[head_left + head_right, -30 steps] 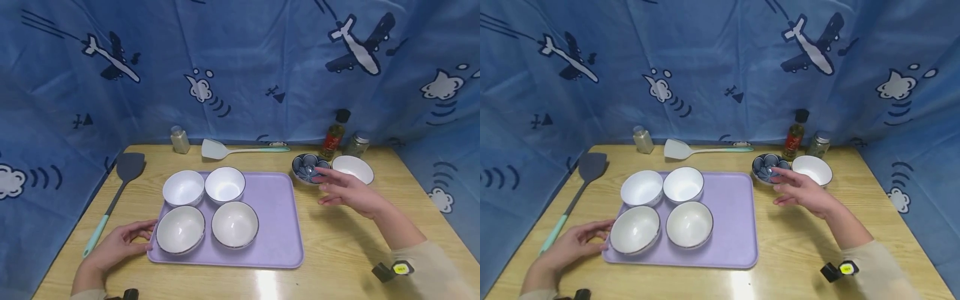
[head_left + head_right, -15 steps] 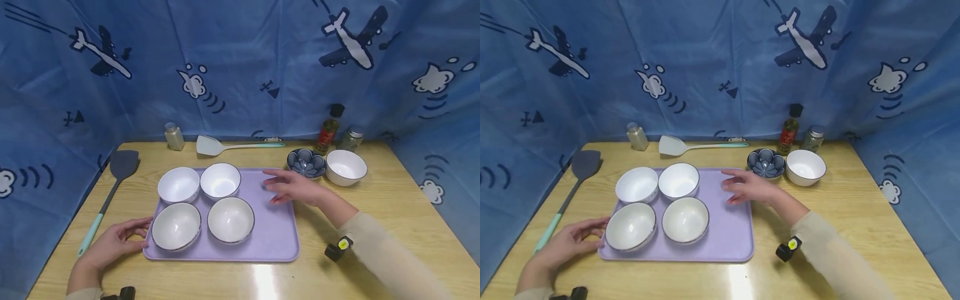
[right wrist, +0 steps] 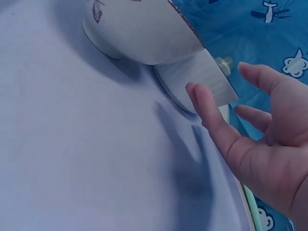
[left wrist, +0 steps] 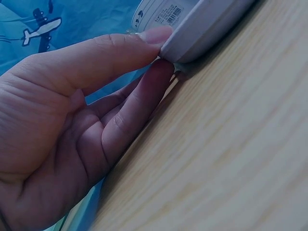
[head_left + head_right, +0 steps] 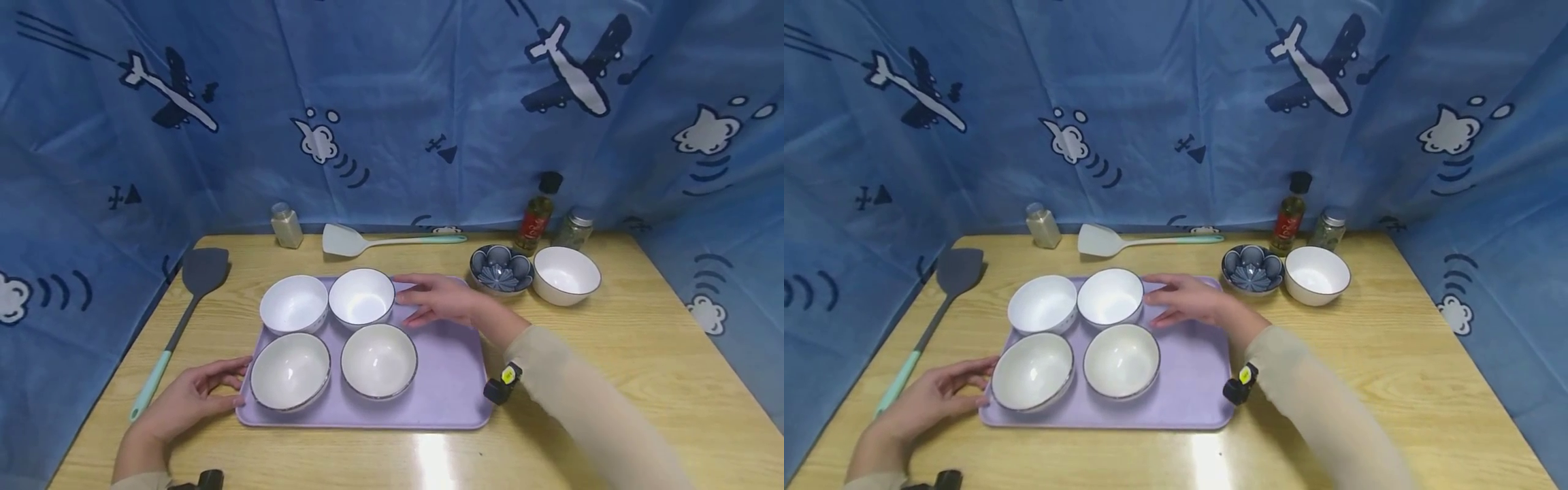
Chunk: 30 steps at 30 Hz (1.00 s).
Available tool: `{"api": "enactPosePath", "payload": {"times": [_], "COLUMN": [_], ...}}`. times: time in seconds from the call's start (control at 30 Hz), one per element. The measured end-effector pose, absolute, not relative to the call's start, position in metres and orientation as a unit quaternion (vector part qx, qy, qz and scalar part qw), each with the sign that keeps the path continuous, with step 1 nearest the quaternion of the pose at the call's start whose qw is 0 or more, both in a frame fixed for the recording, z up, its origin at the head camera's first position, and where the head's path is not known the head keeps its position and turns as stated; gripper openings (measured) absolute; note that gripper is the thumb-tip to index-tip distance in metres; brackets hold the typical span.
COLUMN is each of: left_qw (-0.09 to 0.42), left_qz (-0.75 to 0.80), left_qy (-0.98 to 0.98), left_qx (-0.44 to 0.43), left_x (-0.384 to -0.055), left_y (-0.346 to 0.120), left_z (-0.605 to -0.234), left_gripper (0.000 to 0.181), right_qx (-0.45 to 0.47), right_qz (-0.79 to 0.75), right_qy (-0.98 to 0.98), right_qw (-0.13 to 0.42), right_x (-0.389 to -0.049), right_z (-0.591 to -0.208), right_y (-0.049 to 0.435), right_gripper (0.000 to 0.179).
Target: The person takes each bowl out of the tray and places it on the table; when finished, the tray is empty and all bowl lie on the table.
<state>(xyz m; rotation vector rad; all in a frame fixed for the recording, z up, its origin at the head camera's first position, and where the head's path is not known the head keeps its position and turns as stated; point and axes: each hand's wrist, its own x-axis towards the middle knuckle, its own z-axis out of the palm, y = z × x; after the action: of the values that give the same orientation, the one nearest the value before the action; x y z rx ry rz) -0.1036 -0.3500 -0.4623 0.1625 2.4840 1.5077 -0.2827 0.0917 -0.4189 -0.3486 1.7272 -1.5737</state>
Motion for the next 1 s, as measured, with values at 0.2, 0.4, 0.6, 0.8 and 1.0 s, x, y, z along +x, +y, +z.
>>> {"api": "enactPosePath", "payload": {"times": [0.2, 0.4, 0.6, 0.8, 1.0], "left_qw": [0.115, 0.114, 0.117, 0.122, 0.121], "left_qz": [0.527, 0.521, 0.528, 0.518, 0.51], "left_qy": [0.84, 0.844, 0.84, 0.846, 0.851], "left_qx": [0.065, 0.06, 0.053, 0.043, 0.03], "left_x": [-0.104, -0.103, -0.102, -0.101, -0.103], "left_y": [-0.347, -0.349, -0.349, -0.349, -0.351], "left_z": [-0.459, -0.46, -0.46, -0.462, -0.463], "left_gripper": [0.06, 0.061, 0.062, 0.062, 0.064], "right_qx": [-0.135, -0.134, -0.126, -0.12, -0.125], "right_qz": [-0.62, -0.637, -0.651, -0.66, -0.669], "right_qy": [0.67, 0.658, 0.649, 0.651, 0.657], "right_qw": [0.385, 0.379, 0.372, 0.356, 0.324], "right_x": [-0.287, -0.287, -0.283, -0.279, -0.281], "right_z": [-0.426, -0.426, -0.428, -0.428, -0.424], "right_y": [0.077, 0.065, 0.06, 0.057, 0.061], "right_gripper": [0.071, 0.069, 0.066, 0.068, 0.068]}}
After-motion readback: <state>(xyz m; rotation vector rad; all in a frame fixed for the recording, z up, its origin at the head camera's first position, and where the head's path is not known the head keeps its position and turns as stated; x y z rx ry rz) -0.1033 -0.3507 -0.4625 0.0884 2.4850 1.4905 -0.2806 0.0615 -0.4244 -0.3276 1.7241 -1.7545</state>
